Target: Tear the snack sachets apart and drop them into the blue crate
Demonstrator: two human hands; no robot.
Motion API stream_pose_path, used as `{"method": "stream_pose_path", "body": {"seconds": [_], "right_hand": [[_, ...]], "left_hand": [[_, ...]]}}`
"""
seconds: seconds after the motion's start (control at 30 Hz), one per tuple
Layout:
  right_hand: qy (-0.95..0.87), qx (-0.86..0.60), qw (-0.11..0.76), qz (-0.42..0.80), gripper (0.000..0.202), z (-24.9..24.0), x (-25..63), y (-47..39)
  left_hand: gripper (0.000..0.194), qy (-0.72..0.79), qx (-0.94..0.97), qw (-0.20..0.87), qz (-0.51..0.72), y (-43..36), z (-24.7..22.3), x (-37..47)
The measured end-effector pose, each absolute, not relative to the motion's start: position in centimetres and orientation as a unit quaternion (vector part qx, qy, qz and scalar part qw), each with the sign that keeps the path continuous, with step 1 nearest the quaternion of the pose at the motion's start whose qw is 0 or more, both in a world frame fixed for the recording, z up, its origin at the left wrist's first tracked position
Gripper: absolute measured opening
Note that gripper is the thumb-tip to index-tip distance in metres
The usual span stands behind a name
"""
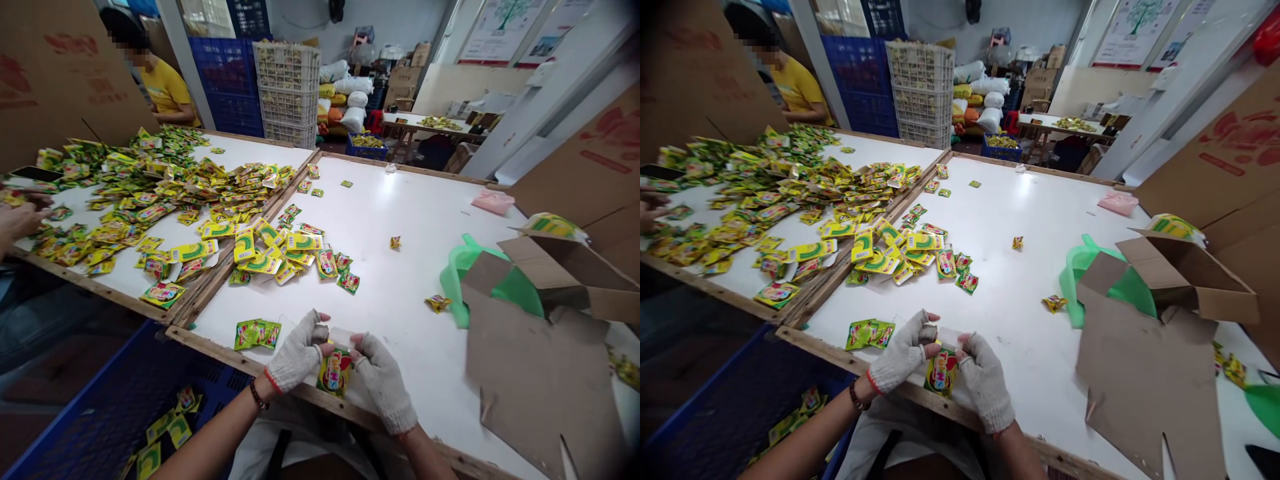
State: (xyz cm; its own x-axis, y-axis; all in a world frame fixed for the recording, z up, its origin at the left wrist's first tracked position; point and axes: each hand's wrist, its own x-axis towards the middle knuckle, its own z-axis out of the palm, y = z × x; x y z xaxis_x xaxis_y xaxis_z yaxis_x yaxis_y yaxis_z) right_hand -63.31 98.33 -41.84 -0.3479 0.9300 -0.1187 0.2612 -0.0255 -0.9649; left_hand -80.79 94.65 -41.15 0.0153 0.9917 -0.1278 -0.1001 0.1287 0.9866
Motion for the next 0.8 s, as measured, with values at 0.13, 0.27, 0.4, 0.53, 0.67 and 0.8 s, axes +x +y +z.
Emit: {"method": "stream_pose_path", "body": {"seconds": [0.13,0.27,0.4,0.53,0.67,0.8], "right_hand": [[-0.657,-0.469,0.314,0.5,0.031,-41.3,-63.6,98.5],[-0.704,-0.45,0.298,0.462,0.026,-40.5,-63.5,98.4],[-0.696,-0.473,0.273,0.466,0.023,-39.6,-63.6,98.9],[-0.7,-0.477,0.26,0.463,0.018,-39.3,-63.5,99.0],[-0.718,-0.425,0.286,0.471,0.021,-40.0,-62.6,98.0],[-0.75,-0.351,0.322,0.458,0.032,-41.0,-61.5,97.0]], "left_hand": [[0.022,0.537,0.518,0.504,0.434,95.0,-40.7,-81.4],[0.02,0.55,0.586,0.464,0.373,95.6,-38.9,-81.9],[0.015,0.558,0.589,0.487,0.323,96.6,-37.7,-82.3],[0.014,0.538,0.607,0.505,0.295,96.8,-37.6,-82.8],[0.019,0.524,0.637,0.473,0.309,95.3,-37.9,-82.9],[0.024,0.489,0.698,0.408,0.326,93.6,-37.9,-82.7]]}}
